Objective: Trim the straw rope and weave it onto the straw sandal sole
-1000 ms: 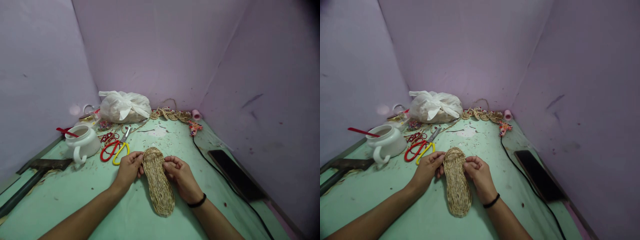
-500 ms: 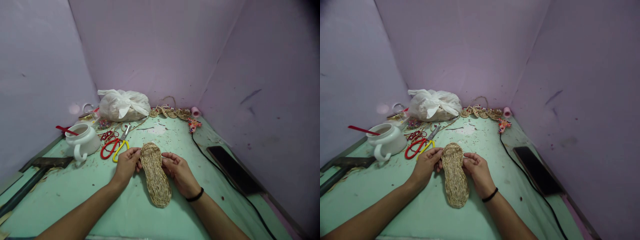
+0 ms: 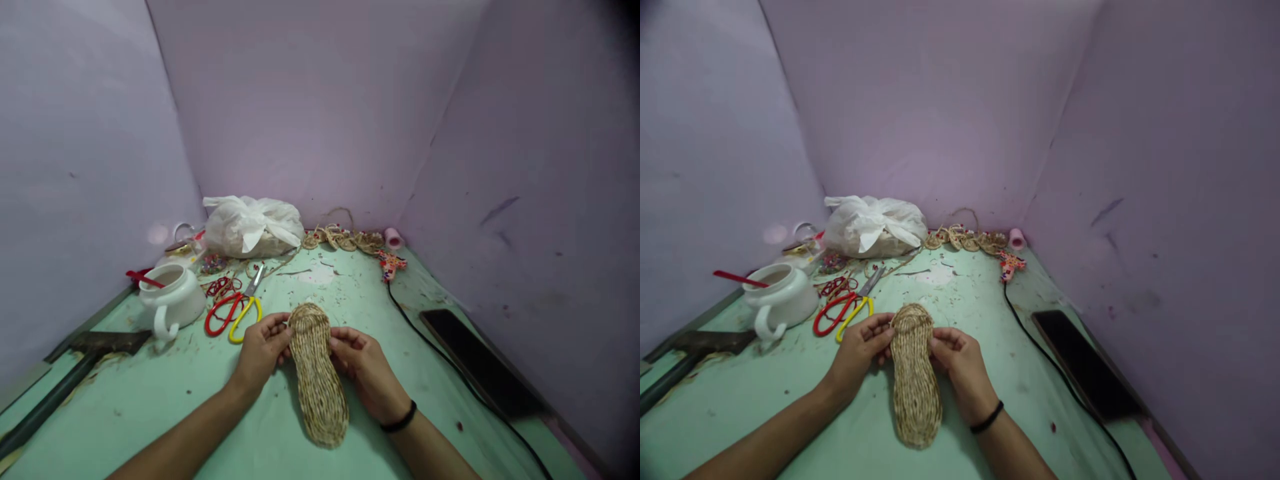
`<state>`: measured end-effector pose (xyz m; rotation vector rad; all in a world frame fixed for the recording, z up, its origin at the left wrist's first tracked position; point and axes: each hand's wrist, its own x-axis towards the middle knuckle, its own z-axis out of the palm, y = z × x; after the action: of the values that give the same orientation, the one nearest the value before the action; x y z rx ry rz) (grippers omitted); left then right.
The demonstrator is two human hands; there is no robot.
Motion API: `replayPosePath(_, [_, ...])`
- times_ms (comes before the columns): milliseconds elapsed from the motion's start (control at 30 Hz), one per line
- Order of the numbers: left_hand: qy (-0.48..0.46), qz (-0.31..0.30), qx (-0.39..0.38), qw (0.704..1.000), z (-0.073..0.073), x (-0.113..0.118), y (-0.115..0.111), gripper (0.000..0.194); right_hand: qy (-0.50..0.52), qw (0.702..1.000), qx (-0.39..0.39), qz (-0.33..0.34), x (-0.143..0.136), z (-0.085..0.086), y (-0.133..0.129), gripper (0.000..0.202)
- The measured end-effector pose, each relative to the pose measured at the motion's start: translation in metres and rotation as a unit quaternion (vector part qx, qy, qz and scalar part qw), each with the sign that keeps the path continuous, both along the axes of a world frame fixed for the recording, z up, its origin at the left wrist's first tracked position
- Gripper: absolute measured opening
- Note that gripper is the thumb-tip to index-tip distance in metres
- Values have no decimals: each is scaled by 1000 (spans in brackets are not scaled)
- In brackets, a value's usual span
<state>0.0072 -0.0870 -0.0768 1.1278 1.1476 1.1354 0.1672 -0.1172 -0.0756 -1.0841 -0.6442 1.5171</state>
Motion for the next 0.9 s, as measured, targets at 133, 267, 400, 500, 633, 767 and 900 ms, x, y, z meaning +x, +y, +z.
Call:
replayPosePath(133, [-5, -1, 1, 1000, -2, 2, 2, 35, 3, 1000, 14, -5, -1, -1, 2, 38])
replayPosePath(267, [-5, -2, 4, 1000, -2, 2, 2, 37, -12, 998, 59, -28, -1, -1, 3, 47])
replayPosePath(400, [8, -30, 3, 1000, -1, 2, 1, 40, -35, 998, 58, -18, 0, -1, 3, 47])
replayPosePath(500, [-4, -40, 3, 999, 0, 2, 1, 41, -37, 998, 53, -9, 2, -3, 3, 44])
replayPosePath(633, [-45, -30, -2, 999, -1, 1, 2, 39, -32, 998, 54, 2, 3, -4, 2, 44])
replayPosePath(767, [-64, -28, -21, 997, -5, 0, 5, 38, -23, 999, 47, 13, 3, -5, 2, 45])
replayPosePath(900, [-67, -30, -31, 997, -5, -1, 5, 36, -14, 999, 41, 15, 3, -5, 1, 44])
